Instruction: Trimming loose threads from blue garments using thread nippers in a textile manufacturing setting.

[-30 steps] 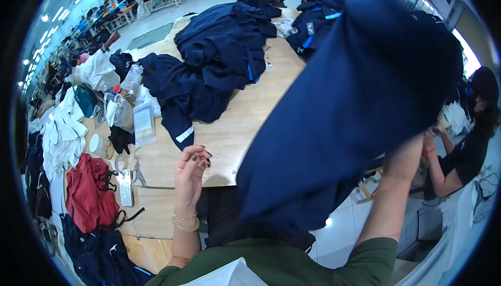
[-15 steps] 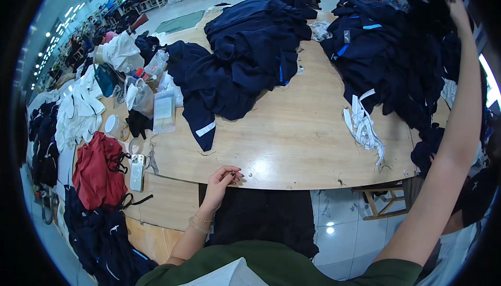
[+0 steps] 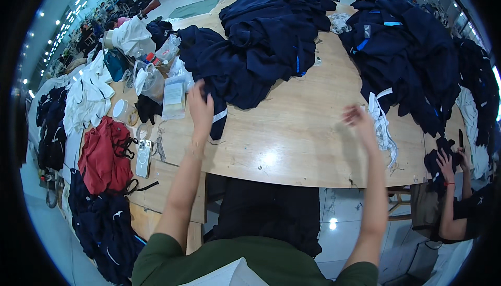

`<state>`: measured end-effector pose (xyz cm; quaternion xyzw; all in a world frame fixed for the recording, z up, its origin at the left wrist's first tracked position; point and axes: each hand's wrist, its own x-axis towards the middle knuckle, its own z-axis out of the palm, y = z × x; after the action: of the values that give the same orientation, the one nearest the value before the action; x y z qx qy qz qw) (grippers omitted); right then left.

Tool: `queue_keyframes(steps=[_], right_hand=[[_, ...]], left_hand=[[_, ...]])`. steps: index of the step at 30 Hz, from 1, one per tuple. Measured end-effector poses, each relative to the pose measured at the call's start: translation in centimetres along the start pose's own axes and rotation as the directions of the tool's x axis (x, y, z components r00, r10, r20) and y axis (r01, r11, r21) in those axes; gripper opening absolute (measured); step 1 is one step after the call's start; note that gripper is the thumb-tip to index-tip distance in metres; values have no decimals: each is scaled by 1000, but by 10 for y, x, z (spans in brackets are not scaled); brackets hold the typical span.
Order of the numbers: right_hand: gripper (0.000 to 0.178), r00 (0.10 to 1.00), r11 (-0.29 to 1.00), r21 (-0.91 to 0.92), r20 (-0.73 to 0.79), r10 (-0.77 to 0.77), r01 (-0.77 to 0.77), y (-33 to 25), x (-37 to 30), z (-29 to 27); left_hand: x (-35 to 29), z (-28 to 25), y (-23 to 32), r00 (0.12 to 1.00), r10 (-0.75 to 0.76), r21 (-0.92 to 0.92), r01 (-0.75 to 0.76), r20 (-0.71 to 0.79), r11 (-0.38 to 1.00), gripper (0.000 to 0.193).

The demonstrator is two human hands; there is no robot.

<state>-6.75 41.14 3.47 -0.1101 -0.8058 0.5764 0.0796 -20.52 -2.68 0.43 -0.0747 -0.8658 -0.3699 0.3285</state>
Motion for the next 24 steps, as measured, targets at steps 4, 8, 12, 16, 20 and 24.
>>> queue_keyframes(steps=[4,8,12,16,20,24], right_hand=[[22,965,875,427,217,146,-228,20,-71,109],[14,935,866,408,313,165,-290,22,-98,145],[15,927,931,252,333,174,-265,5,-90,161],[23,900,884,317,156,-407,345,-73,-66,175],[49,838,808,-253,21,-545,532,-120,-52,192],[34,885,672,-674,-57,-462,307,-94,-31,149]], left_hand=[[76,8,-24,946,306,370,-325,110,870,46],[132,-1,11,878,316,347,-440,359,828,34],[169,-33,96,790,364,209,-513,493,832,31],[161,-50,206,782,395,160,-522,482,838,30],[164,-55,248,840,497,171,-534,215,828,28],[204,-83,275,937,347,180,-337,-29,924,28]])
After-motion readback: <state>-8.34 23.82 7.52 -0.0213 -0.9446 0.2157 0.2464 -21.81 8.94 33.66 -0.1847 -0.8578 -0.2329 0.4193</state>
